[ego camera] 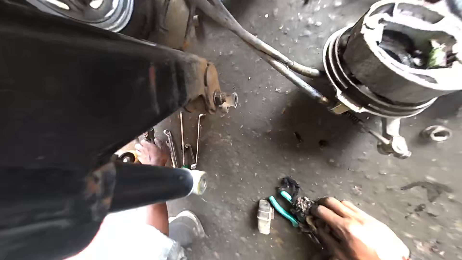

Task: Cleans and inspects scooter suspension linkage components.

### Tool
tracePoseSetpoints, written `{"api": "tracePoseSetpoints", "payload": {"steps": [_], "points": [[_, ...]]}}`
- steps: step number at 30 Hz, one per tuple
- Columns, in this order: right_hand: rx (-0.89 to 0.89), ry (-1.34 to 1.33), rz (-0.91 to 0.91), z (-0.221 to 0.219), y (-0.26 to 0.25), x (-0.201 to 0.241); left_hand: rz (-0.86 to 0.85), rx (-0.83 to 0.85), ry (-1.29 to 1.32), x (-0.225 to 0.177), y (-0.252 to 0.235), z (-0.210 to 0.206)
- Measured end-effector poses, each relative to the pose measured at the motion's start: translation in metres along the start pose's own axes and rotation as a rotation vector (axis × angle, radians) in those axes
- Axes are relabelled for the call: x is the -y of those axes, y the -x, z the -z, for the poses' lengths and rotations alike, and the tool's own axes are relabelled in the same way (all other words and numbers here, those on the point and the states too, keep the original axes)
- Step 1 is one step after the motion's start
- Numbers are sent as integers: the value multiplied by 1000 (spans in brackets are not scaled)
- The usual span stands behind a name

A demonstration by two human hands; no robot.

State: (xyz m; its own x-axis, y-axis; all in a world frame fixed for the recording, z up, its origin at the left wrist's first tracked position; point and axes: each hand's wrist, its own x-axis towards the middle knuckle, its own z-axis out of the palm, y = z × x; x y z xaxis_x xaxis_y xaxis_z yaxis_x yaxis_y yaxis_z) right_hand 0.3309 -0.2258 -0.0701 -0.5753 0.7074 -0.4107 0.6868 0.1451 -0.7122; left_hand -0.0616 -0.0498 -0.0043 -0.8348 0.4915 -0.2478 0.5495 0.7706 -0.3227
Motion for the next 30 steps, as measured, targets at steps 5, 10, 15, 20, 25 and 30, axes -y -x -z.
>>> {"api": "tracePoseSetpoints", "payload": {"steps": [5, 10, 15, 20, 25, 30], "points": [[13, 2, 11, 0, -3, -7, -124, -66, 510, 49, 30, -40], [-128, 44, 102, -14, -2, -15, -340, -46, 112, 59, 49, -93], [-63, 23, 91, -6, -1, -14, -207, -160, 305, 53, 47, -97], [-42, 15, 108, -4, 2, -19, 1, -36, 443, 63, 49, -93], [-66, 25, 130, -7, 0, -21, 42, 118, 462, 68, 60, -81], [-19, 45, 110, -4, 0, -20, 86, 116, 894, 76, 77, -81]]}}
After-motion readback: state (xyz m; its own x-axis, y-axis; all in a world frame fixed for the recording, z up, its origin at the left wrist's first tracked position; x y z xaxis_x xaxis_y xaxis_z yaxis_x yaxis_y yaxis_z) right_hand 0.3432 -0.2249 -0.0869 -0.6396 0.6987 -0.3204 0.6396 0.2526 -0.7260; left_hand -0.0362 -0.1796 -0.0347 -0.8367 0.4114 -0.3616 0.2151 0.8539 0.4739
